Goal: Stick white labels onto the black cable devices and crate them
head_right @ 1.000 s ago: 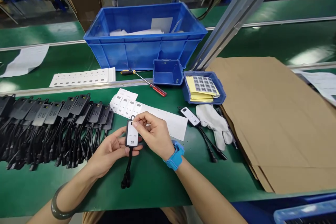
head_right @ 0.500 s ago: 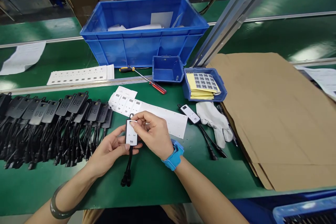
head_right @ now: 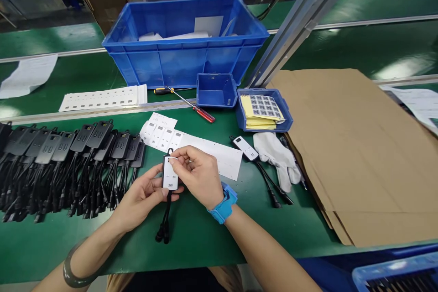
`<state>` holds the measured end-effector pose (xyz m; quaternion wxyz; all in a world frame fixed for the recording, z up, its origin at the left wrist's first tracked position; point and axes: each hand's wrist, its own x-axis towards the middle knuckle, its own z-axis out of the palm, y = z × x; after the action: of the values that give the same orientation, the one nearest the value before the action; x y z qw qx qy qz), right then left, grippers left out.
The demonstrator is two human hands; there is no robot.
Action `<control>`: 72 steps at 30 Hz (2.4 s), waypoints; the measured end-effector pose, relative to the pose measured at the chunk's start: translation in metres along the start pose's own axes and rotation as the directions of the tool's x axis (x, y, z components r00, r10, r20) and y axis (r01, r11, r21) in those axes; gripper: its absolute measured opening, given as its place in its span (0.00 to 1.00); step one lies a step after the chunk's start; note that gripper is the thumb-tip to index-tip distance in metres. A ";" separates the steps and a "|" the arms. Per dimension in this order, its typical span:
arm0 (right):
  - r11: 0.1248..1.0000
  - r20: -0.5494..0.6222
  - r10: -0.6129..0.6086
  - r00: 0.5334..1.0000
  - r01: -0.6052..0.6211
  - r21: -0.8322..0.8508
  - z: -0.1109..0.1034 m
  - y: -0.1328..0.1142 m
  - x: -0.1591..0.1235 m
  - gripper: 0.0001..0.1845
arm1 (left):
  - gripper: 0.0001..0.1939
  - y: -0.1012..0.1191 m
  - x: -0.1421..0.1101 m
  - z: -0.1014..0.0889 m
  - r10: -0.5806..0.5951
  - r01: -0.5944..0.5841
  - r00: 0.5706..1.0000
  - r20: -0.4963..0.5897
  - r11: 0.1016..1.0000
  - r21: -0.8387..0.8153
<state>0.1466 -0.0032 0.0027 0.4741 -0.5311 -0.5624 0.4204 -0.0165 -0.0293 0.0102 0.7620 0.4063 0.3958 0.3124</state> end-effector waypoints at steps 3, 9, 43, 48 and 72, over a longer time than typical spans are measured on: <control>0.999 -0.028 -0.030 0.999 0.029 -0.019 0.001 0.001 -0.001 0.04 | 0.26 0.000 0.000 0.000 0.007 -0.007 1.000 0.002 1.000 0.003; 0.996 -0.070 -0.070 0.995 0.066 -0.054 0.004 0.002 -0.005 0.03 | 0.27 0.000 0.001 0.002 0.003 -0.003 1.000 -0.019 1.000 0.012; 0.701 0.205 -0.140 0.969 0.243 -0.671 -0.042 0.010 -0.006 0.31 | 0.29 0.005 0.017 0.005 0.215 -0.202 0.976 0.021 0.873 0.444; 0.238 -0.040 0.030 0.999 -0.046 -0.970 -0.090 0.031 0.013 0.29 | 0.26 -0.001 0.028 -0.005 0.261 -0.164 0.957 0.127 0.125 0.978; 0.534 0.086 -0.050 0.995 0.099 -0.840 0.021 0.042 0.039 0.15 | 0.34 -0.036 0.032 -0.007 0.407 -0.005 0.913 0.037 -0.080 0.997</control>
<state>0.1347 0.0394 -0.0395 0.1633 -0.6582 -0.7292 0.0908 -0.0012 -0.0181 -0.0347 0.1103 0.8347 0.5305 0.0981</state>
